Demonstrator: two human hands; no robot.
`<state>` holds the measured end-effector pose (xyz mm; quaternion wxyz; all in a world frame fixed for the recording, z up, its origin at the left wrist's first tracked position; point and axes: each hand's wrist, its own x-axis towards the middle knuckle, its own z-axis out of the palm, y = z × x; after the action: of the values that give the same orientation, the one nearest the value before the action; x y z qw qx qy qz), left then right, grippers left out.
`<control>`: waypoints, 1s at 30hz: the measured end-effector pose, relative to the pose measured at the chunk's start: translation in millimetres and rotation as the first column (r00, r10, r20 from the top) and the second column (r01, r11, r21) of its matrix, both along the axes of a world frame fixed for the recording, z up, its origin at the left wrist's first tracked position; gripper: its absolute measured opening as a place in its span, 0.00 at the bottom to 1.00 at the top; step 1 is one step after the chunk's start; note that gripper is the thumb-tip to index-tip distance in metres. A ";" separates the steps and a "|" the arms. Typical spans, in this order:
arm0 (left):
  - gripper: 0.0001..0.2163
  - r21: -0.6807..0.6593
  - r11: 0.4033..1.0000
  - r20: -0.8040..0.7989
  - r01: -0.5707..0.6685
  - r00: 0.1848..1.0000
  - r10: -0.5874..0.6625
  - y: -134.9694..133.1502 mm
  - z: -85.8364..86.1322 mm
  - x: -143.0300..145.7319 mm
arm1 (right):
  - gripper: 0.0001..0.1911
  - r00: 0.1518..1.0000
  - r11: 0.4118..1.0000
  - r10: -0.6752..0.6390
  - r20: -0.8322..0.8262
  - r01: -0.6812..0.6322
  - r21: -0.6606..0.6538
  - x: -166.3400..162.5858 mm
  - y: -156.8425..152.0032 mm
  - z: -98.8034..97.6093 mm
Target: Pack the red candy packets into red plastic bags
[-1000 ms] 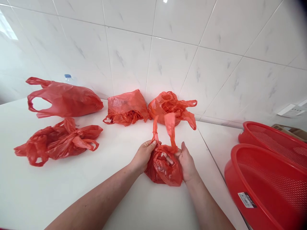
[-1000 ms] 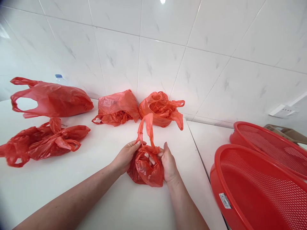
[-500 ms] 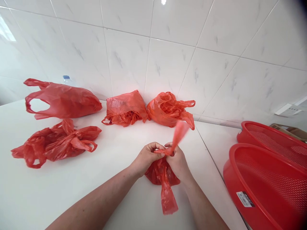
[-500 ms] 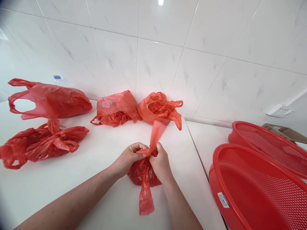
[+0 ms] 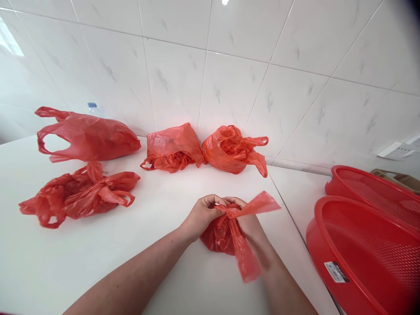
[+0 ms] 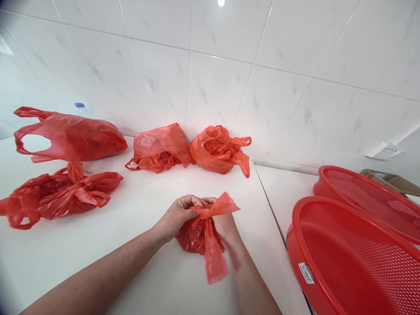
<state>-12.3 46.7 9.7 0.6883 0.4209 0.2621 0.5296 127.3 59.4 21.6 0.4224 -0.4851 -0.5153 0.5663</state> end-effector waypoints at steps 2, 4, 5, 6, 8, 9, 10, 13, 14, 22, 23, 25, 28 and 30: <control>0.07 -0.004 0.999 -0.071 -0.048 0.996 0.047 -0.3 -0.5 0.4 | 0.14 0.999 0.999 0.042 -0.020 -0.042 -0.022 4.7 2.2 -2.1; 0.07 0.010 0.997 -0.132 -0.080 0.988 0.081 0.1 -2.3 0.2 | 0.15 0.991 0.995 0.066 -0.119 -0.075 -0.072 8.9 4.2 -5.6; 0.07 0.023 0.996 -0.150 -0.089 0.984 0.091 0.6 -3.1 -0.1 | 0.16 0.982 0.991 0.076 -0.175 -0.094 -0.099 10.8 5.1 -7.4; 0.06 0.035 0.995 -0.162 -0.099 0.981 0.103 1.1 -3.7 -0.5 | 0.17 0.968 0.986 0.089 -0.234 -0.120 -0.119 12.5 6.2 -9.0; 0.06 0.050 0.991 -0.178 -0.124 0.975 0.131 2.1 -3.9 -1.5 | 0.18 0.929 0.974 0.113 -0.352 -0.173 -0.143 15.6 8.5 -12.1; 0.06 0.052 0.990 -0.182 -0.132 0.973 0.139 2.4 -3.5 -1.9 | 0.17 0.911 0.971 0.114 -0.396 -0.187 -0.151 16.9 9.8 -13.5; 0.06 0.052 0.990 -0.184 -0.133 0.973 0.140 2.6 -3.1 -2.3 | 0.17 0.899 0.970 0.106 -0.424 -0.188 -0.156 18.2 11.2 -15.0; 0.05 0.066 0.991 -0.209 -0.117 0.969 0.129 2.1 -2.1 -2.7 | 0.14 0.899 0.974 0.055 -0.435 -0.144 -0.173 21.9 14.7 -18.6; 0.05 0.077 0.989 -0.227 -0.124 0.964 0.138 1.7 -1.9 -2.7 | 0.13 0.900 0.976 0.050 -0.434 -0.136 -0.170 23.3 15.5 -19.1; 0.04 0.065 0.975 -0.155 -0.213 0.963 0.221 6.6 1.2 -13.6 | 0.16 0.967 0.972 -0.232 -0.105 0.235 0.016 45.0 32.8 -27.7; 0.04 0.056 0.973 -0.129 -0.222 0.965 0.228 8.6 1.4 -16.3 | 0.15 0.956 0.956 -0.286 -0.067 0.289 0.037 49.3 37.0 -31.4; 0.05 0.043 0.973 -0.087 -0.228 0.969 0.231 12.1 1.7 -21.3 | 0.13 0.919 0.916 -0.394 0.024 0.391 0.092 57.5 44.5 -38.6; 0.07 0.024 0.973 -0.012 -0.230 0.973 0.230 14.6 2.4 -26.2 | 0.10 0.859 0.868 -0.492 0.140 0.471 0.155 65.2 50.9 -45.3; 0.07 -0.009 0.972 0.034 -0.234 0.971 0.235 14.7 3.0 -27.7 | 0.09 0.836 0.854 -0.517 0.185 0.490 0.171 67.0 52.3 -46.6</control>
<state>-40.0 61.4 12.7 0.6265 0.3758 0.2991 0.6138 194.3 111.6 -25.1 0.5232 -0.6389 -0.4459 0.3453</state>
